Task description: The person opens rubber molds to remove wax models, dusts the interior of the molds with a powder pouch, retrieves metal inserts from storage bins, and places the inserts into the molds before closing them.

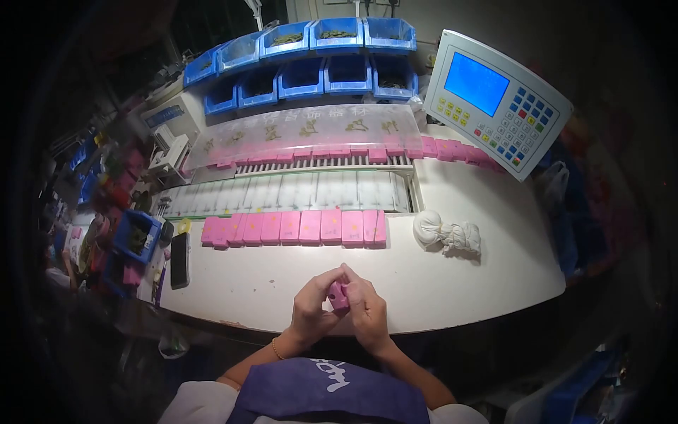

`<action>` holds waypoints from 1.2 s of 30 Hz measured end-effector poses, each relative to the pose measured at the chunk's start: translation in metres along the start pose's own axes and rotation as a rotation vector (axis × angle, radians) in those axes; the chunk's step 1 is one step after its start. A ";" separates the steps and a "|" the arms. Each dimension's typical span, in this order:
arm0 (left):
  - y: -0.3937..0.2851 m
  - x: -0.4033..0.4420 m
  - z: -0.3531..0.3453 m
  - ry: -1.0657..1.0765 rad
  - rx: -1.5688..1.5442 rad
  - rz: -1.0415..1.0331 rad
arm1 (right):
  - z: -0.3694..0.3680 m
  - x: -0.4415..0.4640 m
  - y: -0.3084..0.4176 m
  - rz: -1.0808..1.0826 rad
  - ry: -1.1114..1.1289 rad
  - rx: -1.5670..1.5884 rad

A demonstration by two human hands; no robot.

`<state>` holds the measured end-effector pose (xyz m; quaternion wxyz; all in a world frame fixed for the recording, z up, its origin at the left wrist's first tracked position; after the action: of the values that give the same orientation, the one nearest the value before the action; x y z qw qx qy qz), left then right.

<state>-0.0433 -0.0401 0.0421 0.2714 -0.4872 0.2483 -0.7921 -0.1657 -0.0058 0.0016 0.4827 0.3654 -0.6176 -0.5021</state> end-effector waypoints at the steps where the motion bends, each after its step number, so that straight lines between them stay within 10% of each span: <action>1: -0.003 0.002 0.001 -0.010 -0.003 -0.029 | 0.002 -0.001 -0.004 -0.088 -0.027 0.066; 8: 0.029 -0.005 -0.004 0.041 -0.269 0.243 | -0.007 -0.003 -0.002 -0.195 -0.011 0.135; 19: 0.022 -0.001 -0.014 0.057 0.050 0.053 | 0.016 -0.001 -0.029 -0.198 -0.157 -0.194; 36: 0.014 -0.002 -0.016 -0.087 0.179 -0.045 | 0.001 0.005 -0.036 -0.336 -0.252 0.452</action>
<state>-0.0543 -0.0469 0.0254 0.3064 -0.5006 0.1535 -0.7950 -0.1694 -0.0183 -0.0326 0.2190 0.4952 -0.6996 -0.4663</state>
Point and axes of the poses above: each hand's wrist, its own x-axis towards the middle knuckle, its own z-axis out of the back of the hand, y = z × x, the point moved 7 cm from there along x, towards the middle knuckle, and after that the axes turned 1 degree about y, right-handed, at the moved point
